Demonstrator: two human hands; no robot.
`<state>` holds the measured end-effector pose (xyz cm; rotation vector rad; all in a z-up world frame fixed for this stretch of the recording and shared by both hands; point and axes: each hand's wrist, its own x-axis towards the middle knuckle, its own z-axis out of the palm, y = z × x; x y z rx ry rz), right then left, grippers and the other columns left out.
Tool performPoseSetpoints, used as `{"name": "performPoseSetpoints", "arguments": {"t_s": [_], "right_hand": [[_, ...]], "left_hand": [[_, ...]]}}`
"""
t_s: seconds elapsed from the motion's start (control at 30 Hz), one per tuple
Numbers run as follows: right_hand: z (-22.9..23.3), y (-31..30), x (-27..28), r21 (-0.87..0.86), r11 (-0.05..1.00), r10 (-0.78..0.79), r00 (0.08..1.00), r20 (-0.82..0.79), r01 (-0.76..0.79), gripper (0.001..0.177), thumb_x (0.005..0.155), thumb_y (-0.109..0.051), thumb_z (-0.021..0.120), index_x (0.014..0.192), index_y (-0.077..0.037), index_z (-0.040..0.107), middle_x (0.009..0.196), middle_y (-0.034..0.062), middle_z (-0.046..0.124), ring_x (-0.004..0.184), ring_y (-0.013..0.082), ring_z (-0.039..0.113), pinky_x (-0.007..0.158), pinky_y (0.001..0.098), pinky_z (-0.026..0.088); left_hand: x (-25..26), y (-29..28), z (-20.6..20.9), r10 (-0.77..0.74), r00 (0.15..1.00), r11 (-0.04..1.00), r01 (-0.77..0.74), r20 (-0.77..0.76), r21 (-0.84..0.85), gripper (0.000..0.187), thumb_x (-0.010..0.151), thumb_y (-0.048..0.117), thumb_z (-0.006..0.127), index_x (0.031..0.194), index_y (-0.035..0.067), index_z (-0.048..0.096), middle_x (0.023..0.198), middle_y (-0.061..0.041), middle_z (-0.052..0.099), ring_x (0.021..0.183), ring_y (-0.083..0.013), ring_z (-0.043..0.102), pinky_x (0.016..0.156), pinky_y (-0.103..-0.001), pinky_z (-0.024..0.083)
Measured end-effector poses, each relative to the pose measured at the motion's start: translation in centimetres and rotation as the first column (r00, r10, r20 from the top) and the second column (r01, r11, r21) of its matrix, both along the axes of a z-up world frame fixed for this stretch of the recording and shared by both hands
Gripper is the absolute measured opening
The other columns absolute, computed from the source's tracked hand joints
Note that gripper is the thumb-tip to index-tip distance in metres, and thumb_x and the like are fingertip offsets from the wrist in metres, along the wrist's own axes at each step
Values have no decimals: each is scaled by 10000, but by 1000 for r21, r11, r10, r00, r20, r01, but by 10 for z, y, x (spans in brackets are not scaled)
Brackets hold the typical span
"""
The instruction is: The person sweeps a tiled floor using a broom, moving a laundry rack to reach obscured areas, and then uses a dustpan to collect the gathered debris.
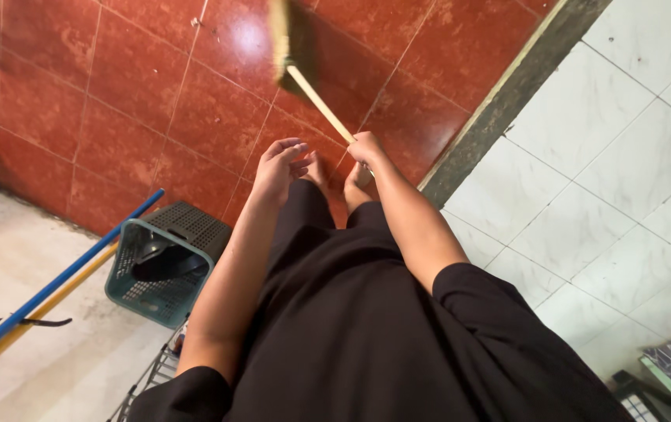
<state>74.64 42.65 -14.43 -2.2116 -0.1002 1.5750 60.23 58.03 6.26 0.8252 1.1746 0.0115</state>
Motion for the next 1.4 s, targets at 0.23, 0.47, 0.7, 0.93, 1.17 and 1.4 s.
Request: {"name": "performPoseSetpoints", "arguments": {"t_s": [0.23, 0.47, 0.7, 0.93, 1.17, 1.4], "right_hand": [[118, -58, 67, 53, 990, 96, 887, 451, -134, 417, 862, -292, 742, 1274, -235, 716, 1090, 111, 750, 992, 320, 712, 845, 433, 560], [221, -177, 120, -274, 956, 235, 824, 516, -101, 377, 975, -264, 626, 1351, -299, 626, 915, 61, 711, 651, 263, 716, 565, 428, 574], [248, -213, 225, -372, 928, 310, 566, 764, -6, 473, 950, -216, 648, 1420, -258, 609, 982, 132, 684, 765, 339, 696, 651, 497, 547], [107, -192, 394, -608, 791, 328, 798, 506, 60, 391, 960, -203, 604, 1345, -132, 603, 1080, 201, 733, 993, 383, 712, 816, 503, 566], [-30, -63, 412, -331, 940, 61, 921, 385, 77, 284, 839, -175, 693, 1059, -2, 741, 998, 232, 753, 911, 352, 766, 737, 426, 609], [0, 76, 273, -193, 892, 446, 729, 519, -408, 430, 844, -630, 824, 1046, -251, 833, 1076, 251, 707, 1140, 507, 595, 928, 597, 469]], "left_hand": [[77, 10, -2, -87, 996, 996, 87, 8, -27, 299, 964, 176, 616, 1237, 53, 618, 1196, -93, 709, 993, -244, 682, 872, -368, 561], [204, 8, -41, -212, 968, 968, 226, 133, -105, 290, 961, 168, 636, 1229, 57, 634, 1159, -97, 705, 956, -250, 696, 839, -378, 559], [324, -8, -58, -257, 933, 936, 305, 254, -175, 275, 953, 157, 615, 1217, 82, 616, 1116, -63, 703, 903, -225, 682, 796, -355, 552], [340, 3, -70, -297, 942, 952, 306, 155, -33, 238, 966, 190, 636, 1166, 64, 665, 1071, -48, 715, 899, -173, 667, 787, -314, 543], [291, 31, -69, -63, 996, 995, 68, 65, -67, 259, 984, 164, 614, 1210, 42, 650, 1056, -62, 698, 867, -165, 651, 783, -310, 550], [287, 34, -48, 143, 989, 976, -145, -26, -162, 281, 950, 137, 645, 1214, 48, 605, 1077, -72, 717, 885, -187, 696, 806, -324, 586]]}}
